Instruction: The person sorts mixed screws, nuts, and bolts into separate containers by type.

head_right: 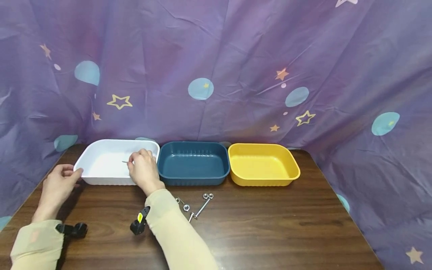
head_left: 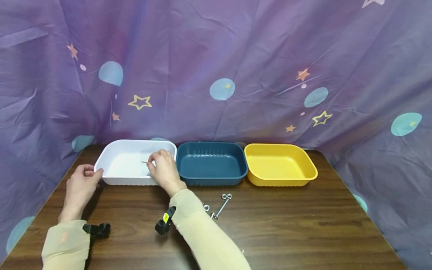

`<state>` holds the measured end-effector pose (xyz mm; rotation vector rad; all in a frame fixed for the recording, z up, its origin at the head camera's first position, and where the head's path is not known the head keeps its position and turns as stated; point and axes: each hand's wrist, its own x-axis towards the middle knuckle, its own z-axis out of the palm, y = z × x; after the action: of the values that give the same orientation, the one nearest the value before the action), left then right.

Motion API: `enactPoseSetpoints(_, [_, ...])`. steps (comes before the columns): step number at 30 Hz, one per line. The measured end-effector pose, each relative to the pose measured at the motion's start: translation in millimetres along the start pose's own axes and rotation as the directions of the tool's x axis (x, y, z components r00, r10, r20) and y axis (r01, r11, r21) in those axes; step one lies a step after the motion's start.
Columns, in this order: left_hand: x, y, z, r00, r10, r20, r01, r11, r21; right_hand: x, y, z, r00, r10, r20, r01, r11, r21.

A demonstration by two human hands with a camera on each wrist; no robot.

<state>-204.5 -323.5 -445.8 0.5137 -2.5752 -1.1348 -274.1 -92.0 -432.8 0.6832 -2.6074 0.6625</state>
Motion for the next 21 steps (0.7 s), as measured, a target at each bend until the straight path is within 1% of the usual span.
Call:
enactPoseSetpoints(4, [0.1, 1.7, 0.6, 1.0, -0.01, -0.001, 0.01, 1.0, -0.001, 4, -2, 5, 0.999, 0.035, 0.016, -0.033, 0.996, -0.083])
enactPoseSetpoints(12, [0.9, 2.6, 0.4, 1.0, -0.009, -0.006, 0.009, 1.0, -0.001, 6, -8, 13, 0.992, 0.122, 0.02, -0.116, 0.976, -0.187])
enactPoseSetpoints(17, [0.6, 4.2, 0.3, 1.0, -0.007, -0.001, 0.007, 1.0, -0.014, 8, -11, 13, 0.984, 0.168, 0.058, -0.15, 0.962, -0.229])
enactPoseSetpoints(21, [-0.2, 3.0, 0.0, 1.0, -0.009, 0.003, 0.009, 1.0, -0.012, 8, -13, 15, 0.978, 0.193, 0.074, -0.171, 0.956, -0.24])
